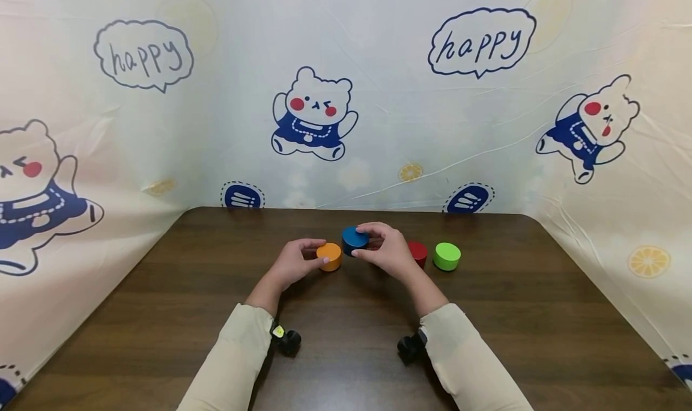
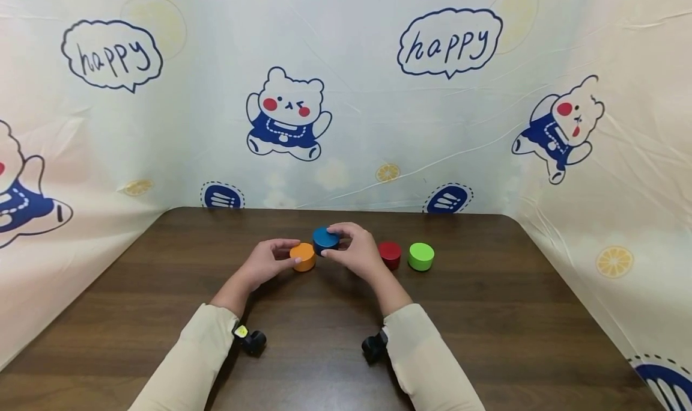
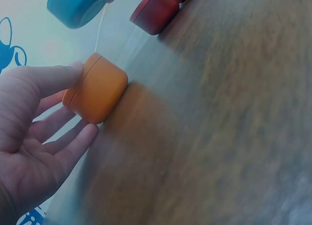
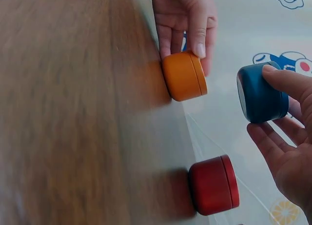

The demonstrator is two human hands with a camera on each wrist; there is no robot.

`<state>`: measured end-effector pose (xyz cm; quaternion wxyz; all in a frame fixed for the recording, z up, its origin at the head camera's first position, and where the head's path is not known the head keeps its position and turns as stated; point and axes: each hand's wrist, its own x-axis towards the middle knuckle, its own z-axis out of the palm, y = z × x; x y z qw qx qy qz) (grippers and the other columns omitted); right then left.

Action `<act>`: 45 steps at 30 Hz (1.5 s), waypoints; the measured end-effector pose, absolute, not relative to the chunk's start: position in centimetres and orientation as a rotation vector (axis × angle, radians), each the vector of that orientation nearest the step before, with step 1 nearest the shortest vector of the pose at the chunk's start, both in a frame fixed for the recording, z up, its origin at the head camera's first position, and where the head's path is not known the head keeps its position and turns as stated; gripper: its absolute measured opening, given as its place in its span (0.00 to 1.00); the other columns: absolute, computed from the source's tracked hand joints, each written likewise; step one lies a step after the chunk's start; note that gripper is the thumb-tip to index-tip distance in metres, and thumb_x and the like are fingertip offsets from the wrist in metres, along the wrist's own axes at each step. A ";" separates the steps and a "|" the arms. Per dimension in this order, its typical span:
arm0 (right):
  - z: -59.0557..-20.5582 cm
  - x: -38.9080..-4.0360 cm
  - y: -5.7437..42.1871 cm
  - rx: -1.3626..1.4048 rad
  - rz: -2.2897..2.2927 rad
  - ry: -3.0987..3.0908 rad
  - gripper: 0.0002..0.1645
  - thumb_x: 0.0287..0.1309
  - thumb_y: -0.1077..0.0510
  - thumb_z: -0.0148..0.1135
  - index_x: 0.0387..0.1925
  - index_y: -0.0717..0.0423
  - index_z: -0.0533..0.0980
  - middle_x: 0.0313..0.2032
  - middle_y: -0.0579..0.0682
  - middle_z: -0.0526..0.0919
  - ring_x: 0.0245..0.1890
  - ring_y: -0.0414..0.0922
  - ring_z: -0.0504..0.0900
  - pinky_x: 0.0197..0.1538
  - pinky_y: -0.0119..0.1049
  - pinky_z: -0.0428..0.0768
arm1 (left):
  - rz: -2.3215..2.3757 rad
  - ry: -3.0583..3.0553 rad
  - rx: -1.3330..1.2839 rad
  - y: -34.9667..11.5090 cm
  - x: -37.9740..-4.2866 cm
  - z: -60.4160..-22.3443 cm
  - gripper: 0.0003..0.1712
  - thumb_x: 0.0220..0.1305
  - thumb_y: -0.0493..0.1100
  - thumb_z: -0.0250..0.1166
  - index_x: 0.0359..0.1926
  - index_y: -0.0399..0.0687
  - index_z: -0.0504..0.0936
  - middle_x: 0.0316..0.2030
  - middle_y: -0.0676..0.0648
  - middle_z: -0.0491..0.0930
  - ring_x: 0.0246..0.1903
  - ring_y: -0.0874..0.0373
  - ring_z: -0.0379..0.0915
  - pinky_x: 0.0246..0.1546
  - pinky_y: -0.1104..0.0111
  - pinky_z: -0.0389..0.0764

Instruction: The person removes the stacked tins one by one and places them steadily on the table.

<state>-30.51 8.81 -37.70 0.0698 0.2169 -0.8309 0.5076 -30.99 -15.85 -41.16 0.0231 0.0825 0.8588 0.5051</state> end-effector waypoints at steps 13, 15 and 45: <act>-36.8 -30.2 11.0 0.646 1.534 -2.485 0.25 0.50 0.59 0.76 0.52 0.53 0.80 0.55 0.52 0.77 0.50 0.52 0.81 0.53 0.46 0.80 | 1.532 2.650 0.230 -15.8 -31.2 -41.1 0.26 0.60 0.46 0.71 0.60 0.49 0.79 0.55 0.46 0.79 0.52 0.50 0.74 0.55 0.58 0.77; -36.7 -30.1 11.4 0.643 1.528 -2.482 0.26 0.50 0.59 0.76 0.52 0.53 0.80 0.56 0.52 0.77 0.50 0.52 0.81 0.53 0.46 0.80 | 1.534 2.647 0.227 -15.8 -31.3 -41.1 0.26 0.59 0.46 0.72 0.59 0.49 0.80 0.54 0.46 0.79 0.51 0.50 0.75 0.55 0.58 0.77; -36.7 -29.4 16.1 0.541 1.443 -2.504 0.28 0.50 0.58 0.76 0.55 0.53 0.79 0.57 0.54 0.77 0.52 0.54 0.81 0.55 0.47 0.79 | 1.512 2.633 0.222 -16.0 -31.5 -40.7 0.25 0.58 0.45 0.72 0.57 0.47 0.81 0.53 0.44 0.79 0.50 0.50 0.75 0.55 0.57 0.77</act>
